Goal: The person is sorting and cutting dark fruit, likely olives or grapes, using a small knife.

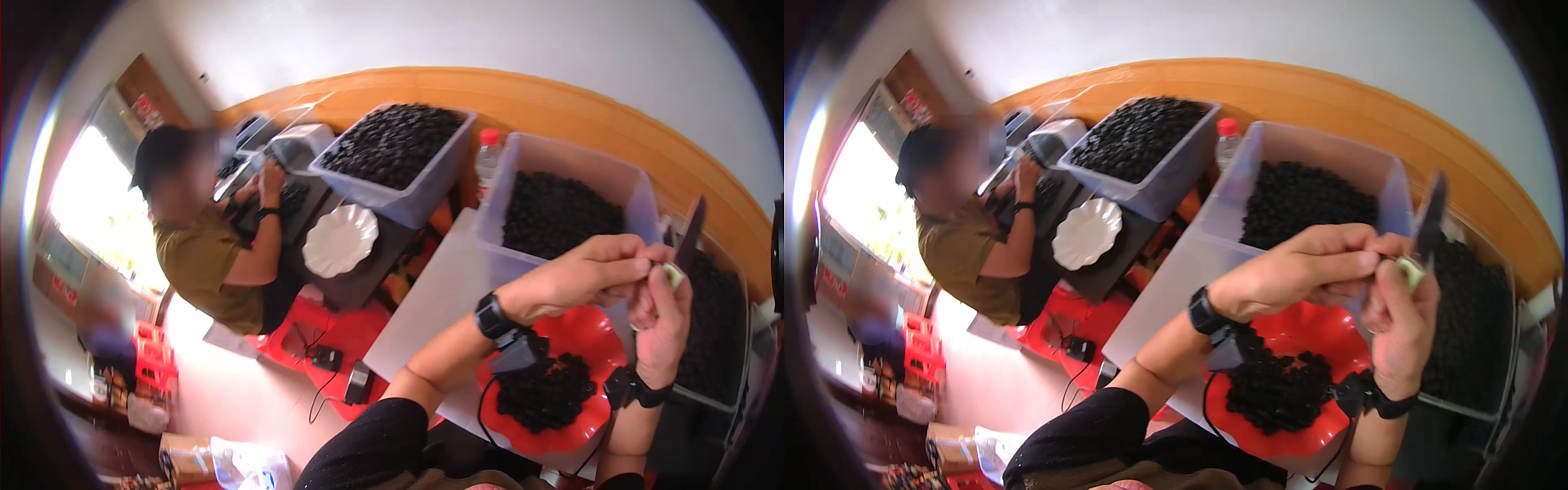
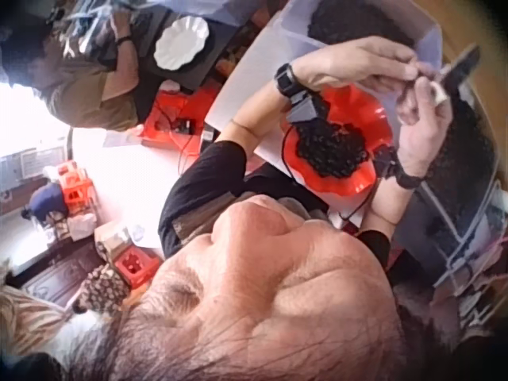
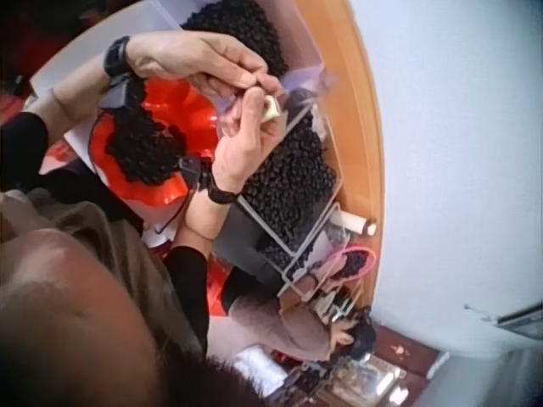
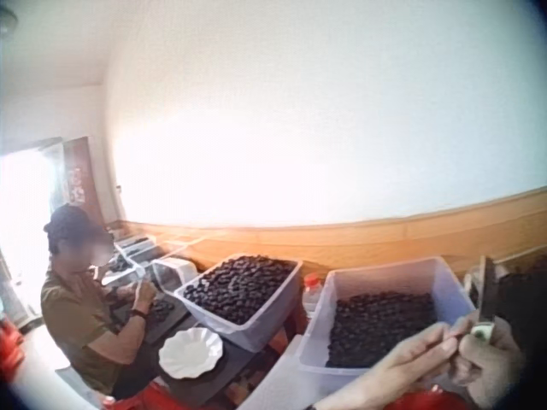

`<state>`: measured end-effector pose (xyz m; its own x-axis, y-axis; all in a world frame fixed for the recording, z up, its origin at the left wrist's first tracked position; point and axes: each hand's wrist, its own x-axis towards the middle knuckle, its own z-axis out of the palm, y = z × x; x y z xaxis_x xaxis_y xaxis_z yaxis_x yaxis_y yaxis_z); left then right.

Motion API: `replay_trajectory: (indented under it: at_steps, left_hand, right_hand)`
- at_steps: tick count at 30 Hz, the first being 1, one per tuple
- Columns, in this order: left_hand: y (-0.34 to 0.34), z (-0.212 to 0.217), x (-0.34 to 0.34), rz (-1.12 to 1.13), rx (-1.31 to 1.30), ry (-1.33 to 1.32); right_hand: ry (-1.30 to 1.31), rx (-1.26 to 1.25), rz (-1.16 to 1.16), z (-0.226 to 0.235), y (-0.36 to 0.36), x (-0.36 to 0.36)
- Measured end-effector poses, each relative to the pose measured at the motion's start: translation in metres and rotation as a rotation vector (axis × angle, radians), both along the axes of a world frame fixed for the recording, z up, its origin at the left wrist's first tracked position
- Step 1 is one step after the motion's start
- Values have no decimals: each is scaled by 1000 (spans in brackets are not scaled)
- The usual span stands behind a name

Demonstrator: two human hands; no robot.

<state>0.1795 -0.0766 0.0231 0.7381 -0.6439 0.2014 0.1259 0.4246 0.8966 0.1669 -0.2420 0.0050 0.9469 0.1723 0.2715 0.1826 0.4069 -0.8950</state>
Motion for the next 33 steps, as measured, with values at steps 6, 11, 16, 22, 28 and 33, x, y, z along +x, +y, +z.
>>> replay_trajectory:
  at_steps: [6, 11, 16, 22, 28, 33]
  left_hand:
    - [-1, 8, -1, 17, 64, 12]
    - [-7, 5, 3, 161, 44, 23]
    - [4, -2, 10, 536, 128, -70]
    - [-2, -11, 21, 628, -81, 36]
    - [8, -12, 18, 682, -286, 252]
    - [1, -10, 24, 730, -278, 299]
  right_hand:
    - [96, 56, 86, 14, 0, 0]
    - [37, 85, -24, 23, -11, -4]
    - [66, 219, 182, 35, -14, -35]
    - [143, 274, 631, 41, -34, -82]
    - [62, 120, 873, 56, -43, -93]
    - [-16, 217, 715, 64, -48, -112]
